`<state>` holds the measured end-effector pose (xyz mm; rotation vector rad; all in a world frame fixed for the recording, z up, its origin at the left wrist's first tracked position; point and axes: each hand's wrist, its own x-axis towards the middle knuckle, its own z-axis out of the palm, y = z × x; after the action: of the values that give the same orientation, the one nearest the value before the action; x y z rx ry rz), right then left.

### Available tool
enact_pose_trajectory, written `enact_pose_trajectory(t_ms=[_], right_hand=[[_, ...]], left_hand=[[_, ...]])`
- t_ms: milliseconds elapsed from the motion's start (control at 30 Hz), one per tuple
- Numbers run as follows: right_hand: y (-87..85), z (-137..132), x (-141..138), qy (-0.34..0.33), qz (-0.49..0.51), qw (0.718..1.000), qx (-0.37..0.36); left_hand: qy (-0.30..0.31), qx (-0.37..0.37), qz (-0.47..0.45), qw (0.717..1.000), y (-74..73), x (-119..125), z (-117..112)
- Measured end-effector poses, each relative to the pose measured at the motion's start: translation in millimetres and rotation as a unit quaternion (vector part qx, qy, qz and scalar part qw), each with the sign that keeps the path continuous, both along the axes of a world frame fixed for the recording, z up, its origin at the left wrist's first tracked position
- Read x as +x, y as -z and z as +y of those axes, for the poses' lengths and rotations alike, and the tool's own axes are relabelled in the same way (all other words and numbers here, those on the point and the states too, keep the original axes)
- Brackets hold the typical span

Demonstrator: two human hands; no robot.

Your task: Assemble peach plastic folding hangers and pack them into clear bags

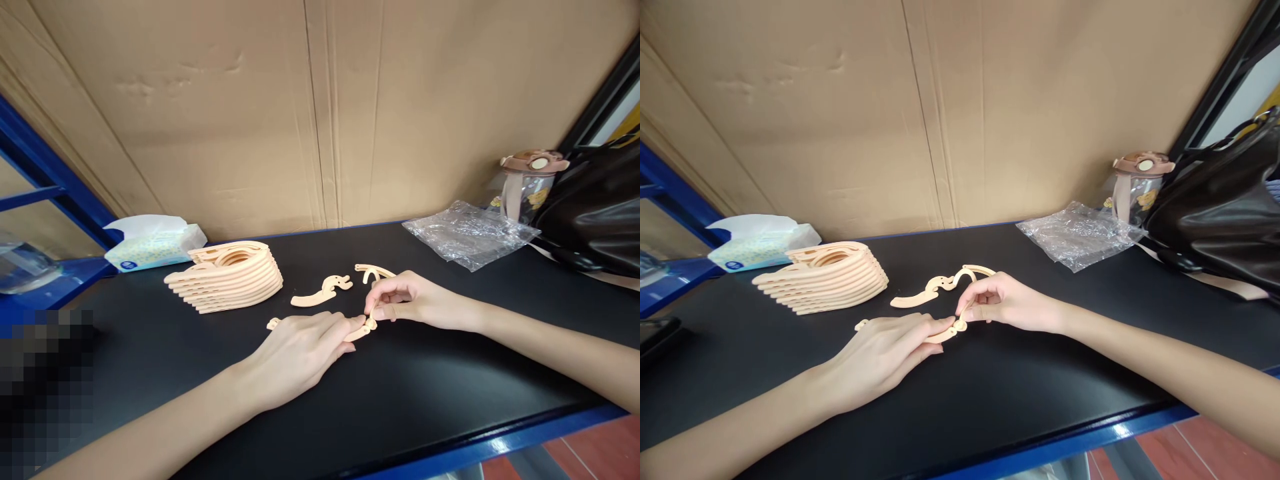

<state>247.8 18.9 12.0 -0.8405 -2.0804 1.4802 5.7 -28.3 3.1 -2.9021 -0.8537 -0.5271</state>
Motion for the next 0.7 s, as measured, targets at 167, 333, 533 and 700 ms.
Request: enact_pose_trajectory(t_ms=[167,333,533,700], right_hand=[[-1.8,-2.4,-2.3,0.012,-0.010,1.000,0.019],[-2.2,-3.6,-3.3,0.013,-0.013,0.999,0.036],[0.5,-4.6,-3.5,0.027,-0.016,0.998,0.059],[2.9,-4.4,-2.3,0.033,-0.019,0.996,0.077]], left_hand=[[-0.003,0.000,0.005,1.000,-0.6,1.1,0.7],[-0.002,-0.003,0.010,1.000,0.1,0.8,1.2],[-0.010,0.004,0.012,1.000,0.6,1.4,0.8],[-0.017,0.003,-0.002,1.000,0.2,2.5,0.8]])
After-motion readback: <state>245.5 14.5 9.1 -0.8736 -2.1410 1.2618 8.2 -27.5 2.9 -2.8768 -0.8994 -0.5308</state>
